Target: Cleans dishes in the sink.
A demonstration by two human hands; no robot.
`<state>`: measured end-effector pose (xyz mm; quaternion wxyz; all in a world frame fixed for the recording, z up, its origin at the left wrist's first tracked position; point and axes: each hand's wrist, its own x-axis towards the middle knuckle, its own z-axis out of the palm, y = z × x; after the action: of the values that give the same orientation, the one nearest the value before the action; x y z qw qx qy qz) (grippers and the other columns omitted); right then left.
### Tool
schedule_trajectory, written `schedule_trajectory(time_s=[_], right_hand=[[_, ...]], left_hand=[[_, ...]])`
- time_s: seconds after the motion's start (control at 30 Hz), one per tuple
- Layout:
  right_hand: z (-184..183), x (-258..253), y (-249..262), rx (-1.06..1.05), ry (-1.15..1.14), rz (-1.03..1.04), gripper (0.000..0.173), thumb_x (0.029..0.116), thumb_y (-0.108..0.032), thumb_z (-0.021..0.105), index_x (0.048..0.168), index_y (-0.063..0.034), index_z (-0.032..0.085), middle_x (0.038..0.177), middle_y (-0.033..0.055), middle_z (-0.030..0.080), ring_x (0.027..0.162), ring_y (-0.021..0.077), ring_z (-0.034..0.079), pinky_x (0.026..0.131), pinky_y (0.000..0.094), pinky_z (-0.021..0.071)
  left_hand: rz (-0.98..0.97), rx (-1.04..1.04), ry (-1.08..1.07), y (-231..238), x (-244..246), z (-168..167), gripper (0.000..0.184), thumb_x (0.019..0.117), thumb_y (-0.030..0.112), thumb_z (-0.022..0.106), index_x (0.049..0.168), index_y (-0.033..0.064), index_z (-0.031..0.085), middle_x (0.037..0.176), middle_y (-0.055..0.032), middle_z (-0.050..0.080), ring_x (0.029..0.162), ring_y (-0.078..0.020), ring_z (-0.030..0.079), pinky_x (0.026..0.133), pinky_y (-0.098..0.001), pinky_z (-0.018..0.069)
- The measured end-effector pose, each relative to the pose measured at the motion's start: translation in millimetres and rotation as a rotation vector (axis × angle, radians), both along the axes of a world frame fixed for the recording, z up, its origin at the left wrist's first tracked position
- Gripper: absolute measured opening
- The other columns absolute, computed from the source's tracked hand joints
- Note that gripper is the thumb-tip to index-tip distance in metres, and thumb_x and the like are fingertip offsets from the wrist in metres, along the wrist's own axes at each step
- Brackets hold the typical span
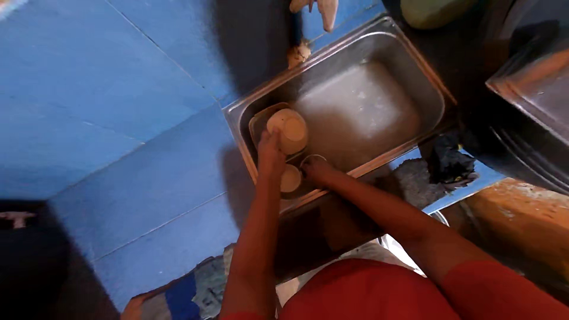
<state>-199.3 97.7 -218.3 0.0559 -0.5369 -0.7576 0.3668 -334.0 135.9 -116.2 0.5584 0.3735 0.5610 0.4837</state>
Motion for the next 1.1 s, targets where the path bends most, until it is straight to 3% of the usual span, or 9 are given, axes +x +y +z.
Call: schedule_trajectory(time_s=[0.17, 0.3, 0.4, 0.47, 0.57, 0.67, 0.8, 0.97, 1.1], right_hand=[[-29.8, 2.4, 14.0, 0.012, 0.087, 0.123, 0.033, 0.0888, -0.016, 0.076, 0.118, -0.0012, 0.071, 0.12, 0.0232, 0.069, 0.117, 0.0428, 0.063, 0.102, 0.0653, 0.0475], [21.8, 29.4, 13.0, -0.317, 0.569, -0.067, 0.035, 0.0911, -0.009, 0.07, 0.125, -0.0004, 0.063, 0.111, 0.0189, 0.068, 0.097, 0.028, 0.067, 0.087, 0.0497, 0.0562], [81.5, 27.7, -3.8, -0.143, 0.808, -0.294, 0.038, 0.0923, -0.01, 0.066, 0.129, -0.0009, 0.06, 0.116, 0.017, 0.066, 0.099, 0.0219, 0.067, 0.085, 0.0417, 0.0582], [111.1, 14.9, -8.2, 0.111, 0.74, -0.385, 0.039, 0.0944, -0.009, 0.065, 0.133, -0.001, 0.062, 0.131, 0.0207, 0.061, 0.119, 0.0282, 0.061, 0.099, 0.045, 0.0535], [107.3, -3.8, 6.7, 0.474, 0.517, -0.389, 0.031, 0.0981, -0.024, 0.065, 0.12, -0.0046, 0.073, 0.14, 0.0236, 0.058, 0.135, 0.0409, 0.05, 0.114, 0.0569, 0.0386], [117.2, 12.9, 33.6, 0.363, 0.445, -0.53, 0.031, 0.105, -0.027, 0.055, 0.111, -0.0051, 0.075, 0.126, 0.0143, 0.068, 0.117, 0.0287, 0.065, 0.099, 0.0504, 0.0529], [102.1, 48.1, 68.1, 0.037, 0.69, -0.774, 0.027, 0.1048, -0.027, 0.057, 0.105, -0.0032, 0.069, 0.096, 0.011, 0.071, 0.089, 0.0212, 0.067, 0.084, 0.0459, 0.0538], [98.7, 16.6, 26.3, 0.349, 0.543, -0.73, 0.023, 0.0888, -0.012, 0.071, 0.107, 0.0007, 0.07, 0.108, 0.0195, 0.067, 0.101, 0.0326, 0.066, 0.087, 0.0489, 0.0554], [105.2, 23.2, 26.3, 0.183, 0.586, -0.678, 0.024, 0.093, -0.009, 0.067, 0.116, -0.0022, 0.069, 0.112, 0.018, 0.067, 0.102, 0.0305, 0.066, 0.086, 0.0489, 0.0554]], left_hand=[[-0.092, -0.015, 0.025, -7.1, -1.9, -5.1, 0.044, 0.1116, 0.023, 0.041, 0.152, 0.0074, 0.037, 0.142, -0.0151, 0.055, 0.124, -0.0213, 0.06, 0.102, -0.0422, 0.0538], [-0.125, -0.027, 0.079, -8.6, -8.3, -10.0, 0.044, 0.1102, 0.018, 0.044, 0.152, 0.007, 0.037, 0.142, -0.0156, 0.054, 0.123, -0.0213, 0.06, 0.101, -0.0407, 0.0538], [-0.165, -0.019, 0.092, -12.8, -5.9, -15.7, 0.044, 0.1072, 0.015, 0.05, 0.148, 0.005, 0.04, 0.127, -0.0146, 0.062, 0.106, -0.0187, 0.065, 0.091, -0.0379, 0.0571], [-0.213, 0.043, 0.077, -19.4, 5.0, -14.8, 0.038, 0.1064, 0.011, 0.049, 0.143, 0.0026, 0.045, 0.118, -0.0092, 0.064, 0.099, -0.0121, 0.065, 0.087, -0.0331, 0.0573], [-0.328, 0.153, 0.321, -36.7, 21.1, -7.0, 0.038, 0.1057, 0.008, 0.05, 0.142, -0.0028, 0.047, 0.127, -0.0122, 0.063, 0.114, -0.0111, 0.061, 0.1, -0.0308, 0.0511], [-0.354, 0.102, 0.33, -42.2, 38.8, 1.8, 0.037, 0.1041, 0.012, 0.054, 0.139, -0.0011, 0.052, 0.124, -0.0139, 0.064, 0.108, -0.0147, 0.065, 0.095, -0.0352, 0.0558], [-0.396, 0.047, 0.34, -55.7, 47.8, 11.1, 0.038, 0.1073, 0.019, 0.053, 0.14, 0.0002, 0.053, 0.122, -0.017, 0.066, 0.108, -0.02, 0.066, 0.096, -0.0403, 0.0547], [-0.368, 0.125, 0.496, -41.6, 52.0, -0.3, 0.033, 0.1067, 0.009, 0.05, 0.137, -0.0036, 0.055, 0.125, -0.0189, 0.066, 0.114, -0.0195, 0.064, 0.101, -0.0384, 0.0522], [-0.341, 0.036, 0.499, -42.5, 52.7, -2.3, 0.034, 0.1069, 0.013, 0.052, 0.137, -0.0026, 0.056, 0.127, -0.0204, 0.065, 0.115, -0.0236, 0.064, 0.101, -0.043, 0.0517]])
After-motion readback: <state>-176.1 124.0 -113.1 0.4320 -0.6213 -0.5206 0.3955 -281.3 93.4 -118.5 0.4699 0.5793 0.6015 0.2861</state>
